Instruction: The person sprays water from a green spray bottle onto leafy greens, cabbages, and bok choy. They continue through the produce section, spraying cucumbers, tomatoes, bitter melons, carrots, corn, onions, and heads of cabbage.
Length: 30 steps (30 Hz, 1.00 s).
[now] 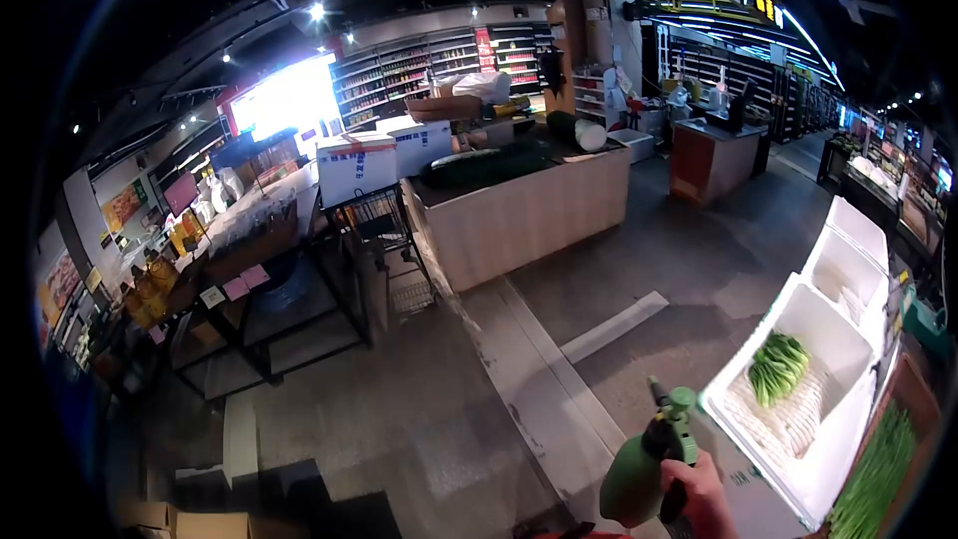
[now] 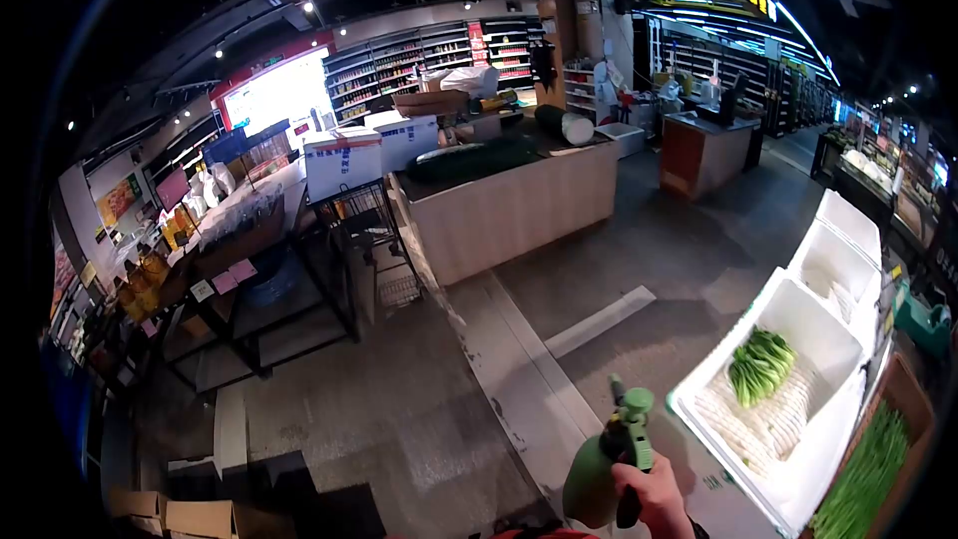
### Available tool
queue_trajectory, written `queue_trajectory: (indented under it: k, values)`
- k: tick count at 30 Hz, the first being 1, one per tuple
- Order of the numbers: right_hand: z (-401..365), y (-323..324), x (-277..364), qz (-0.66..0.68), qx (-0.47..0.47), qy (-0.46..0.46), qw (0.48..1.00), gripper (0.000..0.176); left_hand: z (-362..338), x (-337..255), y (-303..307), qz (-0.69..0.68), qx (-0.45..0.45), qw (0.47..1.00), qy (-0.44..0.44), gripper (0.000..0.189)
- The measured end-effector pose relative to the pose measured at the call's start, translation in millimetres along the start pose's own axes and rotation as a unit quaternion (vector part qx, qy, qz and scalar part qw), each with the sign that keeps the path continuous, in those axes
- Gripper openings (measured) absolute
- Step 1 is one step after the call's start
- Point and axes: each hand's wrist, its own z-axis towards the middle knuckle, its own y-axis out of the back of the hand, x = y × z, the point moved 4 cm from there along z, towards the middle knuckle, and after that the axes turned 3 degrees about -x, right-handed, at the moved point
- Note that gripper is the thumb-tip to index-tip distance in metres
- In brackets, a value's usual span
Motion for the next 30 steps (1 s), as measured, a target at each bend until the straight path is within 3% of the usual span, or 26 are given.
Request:
queue_trajectory:
  k: [3,4,6,7,8,10,12,14,15,17,20,23,26,29,30]
  values:
    - [46,-36,15,0.037,-0.059,0.002,0.998,0.01,59,-121,-16,0.092,0.027,0.985,-0.143,0.022]
    - [66,-34,3,0.009,-0.029,-0.002,1.0,0.017,-5,-227,-64,0.095,-0.015,0.976,-0.195,0.019]
    - [101,-54,-8,-0.049,-0.019,-0.025,0.998,0.019,6,-323,-132,0.046,0.07,0.95,-0.3,0.023]
    - [118,-60,-14,-0.075,-0.019,-0.034,0.996,0.02,-6,-373,-170,0.016,0.129,0.904,-0.406,0.025]
    - [139,-66,-24,-0.114,-0.004,-0.064,0.991,0.021,-32,-426,-210,0.036,0.173,0.907,-0.382,0.027]
    - [186,-81,-34,-0.161,0.022,-0.029,0.986,0.022,-69,-497,-283,0.014,0.264,0.831,-0.489,0.028]
    - [232,-81,-56,-0.172,0.042,-0.022,0.984,0.022,-105,-558,-339,0.106,0.253,0.684,-0.676,0.033]
    - [281,-86,-69,-0.138,0.066,-0.028,0.988,0.02,-97,-575,-390,0.123,0.288,0.676,-0.667,0.023]
    - [276,-98,-6,-0.247,0.126,-0.132,0.952,0.038,-85,-580,-410,0.143,0.28,0.684,-0.658,0.018]
    - [308,-96,8,-0.254,0.158,-0.148,0.943,0.038,-60,-587,-438,0.183,0.267,0.702,-0.635,0.012]
    - [364,-98,3,-0.072,0.158,0.049,0.984,0.04,-50,-629,-465,0.129,0.241,0.677,-0.683,0.02]
    - [400,-92,27,-0.149,0.193,-0.052,0.969,0.045,-58,-672,-488,0.118,0.19,0.606,-0.763,0.022]
    - [442,-79,-20,-0.218,0.128,-0.078,0.964,0.05,-73,-747,-492,0.095,0.125,0.587,-0.794,0.024]
    - [461,-85,-13,-0.132,0.104,-0.14,0.976,0.054,-59,-786,-518,0.097,0.151,0.611,-0.771,0.023]
    - [480,-74,-59,-0.125,0.076,-0.024,0.989,0.057,-52,-792,-528,0.098,0.164,0.621,-0.76,0.023]
